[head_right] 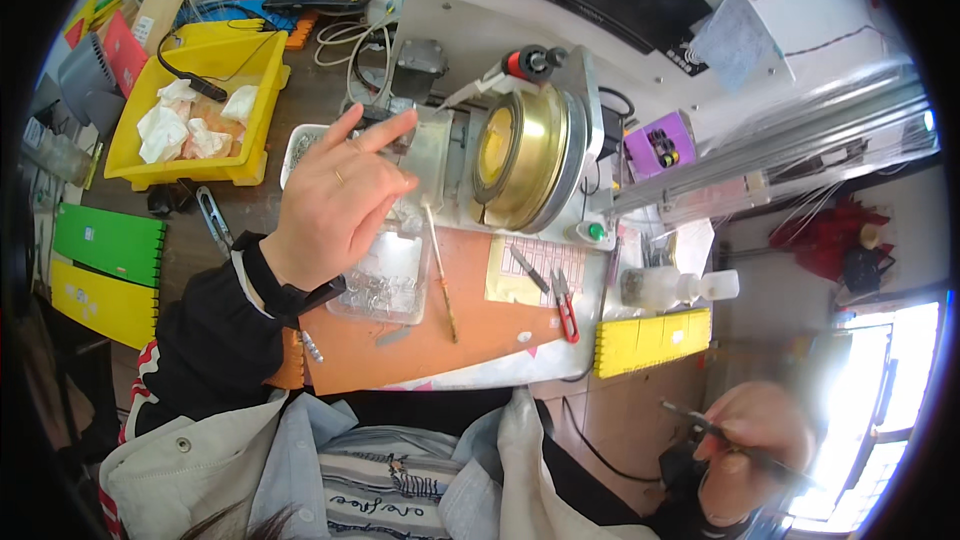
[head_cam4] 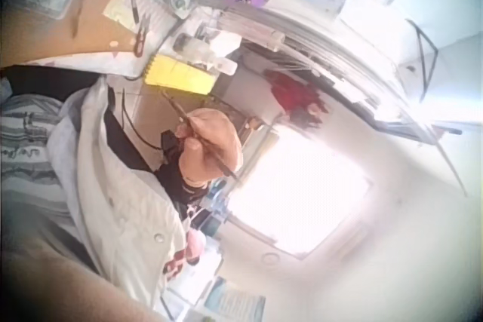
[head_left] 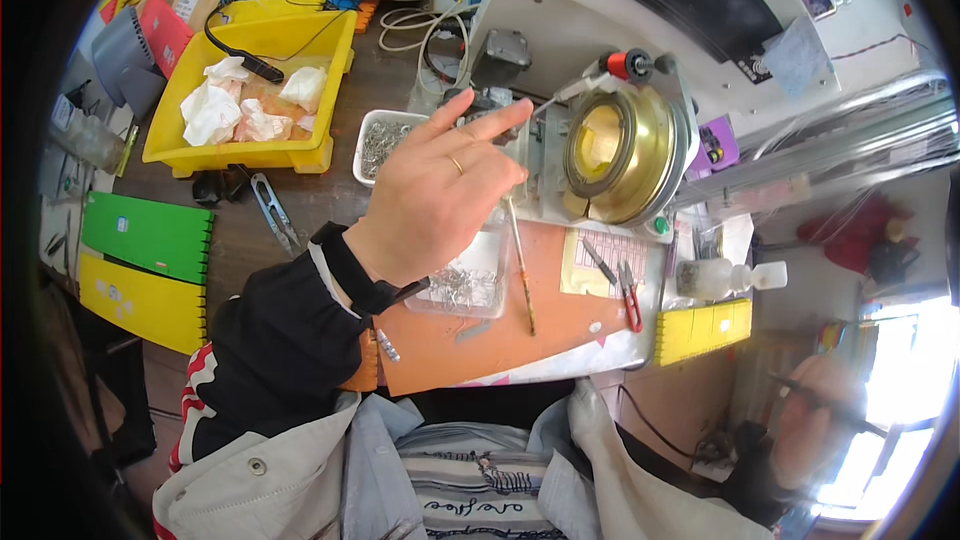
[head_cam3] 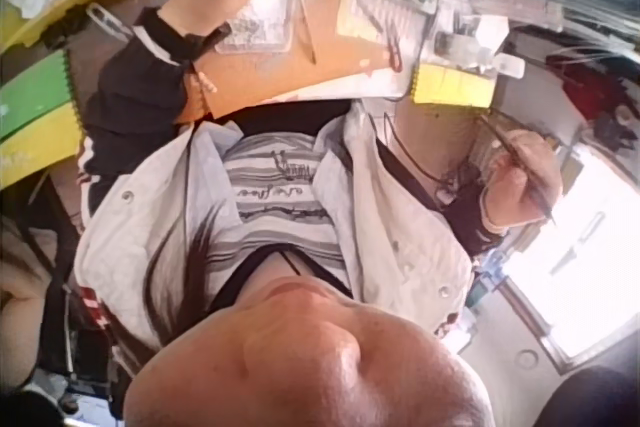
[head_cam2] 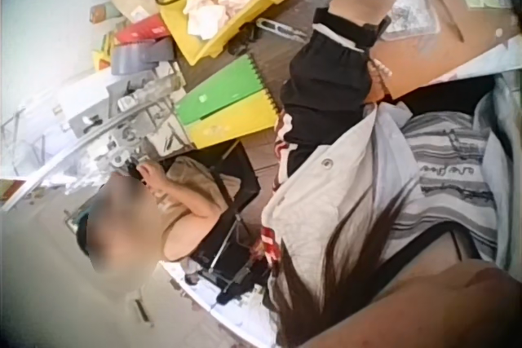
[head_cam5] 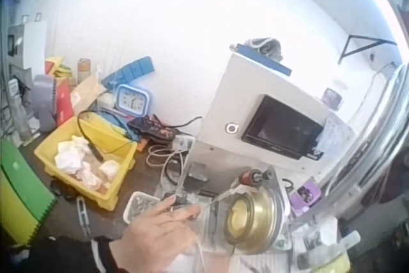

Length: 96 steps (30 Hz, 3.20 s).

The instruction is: Assemble small mechanical components at a workbench using glue and small hand tools.

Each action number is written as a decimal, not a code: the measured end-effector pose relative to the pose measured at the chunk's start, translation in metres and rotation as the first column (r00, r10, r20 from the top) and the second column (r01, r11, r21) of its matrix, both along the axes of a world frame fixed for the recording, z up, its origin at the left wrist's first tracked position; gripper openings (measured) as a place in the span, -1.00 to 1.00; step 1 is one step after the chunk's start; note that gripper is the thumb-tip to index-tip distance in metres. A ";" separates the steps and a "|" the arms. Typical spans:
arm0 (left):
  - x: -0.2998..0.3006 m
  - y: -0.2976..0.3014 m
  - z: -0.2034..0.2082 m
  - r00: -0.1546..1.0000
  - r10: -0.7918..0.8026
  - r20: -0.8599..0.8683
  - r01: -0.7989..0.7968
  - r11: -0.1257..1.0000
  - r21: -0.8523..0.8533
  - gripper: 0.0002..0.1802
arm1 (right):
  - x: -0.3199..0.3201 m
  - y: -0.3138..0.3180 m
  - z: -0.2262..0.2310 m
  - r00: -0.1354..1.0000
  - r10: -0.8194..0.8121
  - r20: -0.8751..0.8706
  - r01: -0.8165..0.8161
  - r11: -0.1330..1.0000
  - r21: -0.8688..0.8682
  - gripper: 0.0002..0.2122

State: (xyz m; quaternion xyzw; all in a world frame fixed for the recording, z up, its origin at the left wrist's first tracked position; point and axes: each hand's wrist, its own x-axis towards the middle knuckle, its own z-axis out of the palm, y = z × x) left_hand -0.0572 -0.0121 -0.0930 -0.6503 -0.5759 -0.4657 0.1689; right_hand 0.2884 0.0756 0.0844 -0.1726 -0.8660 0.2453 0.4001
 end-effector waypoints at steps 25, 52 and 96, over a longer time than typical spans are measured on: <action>0.003 -0.014 0.010 1.000 0.026 -0.014 -0.024 0.995 0.101 -0.77 | -0.193 0.041 -0.072 0.985 0.111 0.129 -0.146 0.942 0.301 -0.80; -0.001 -0.008 0.000 0.985 -0.153 0.083 0.150 0.988 0.048 -0.69 | -0.206 0.044 -0.095 0.999 0.026 0.028 -0.035 0.916 0.399 -0.83; -0.198 -0.188 0.054 0.727 0.435 -0.532 -0.605 0.772 -0.196 -0.83 | -0.018 0.019 -0.117 0.915 -0.321 0.245 0.278 0.941 0.195 -0.81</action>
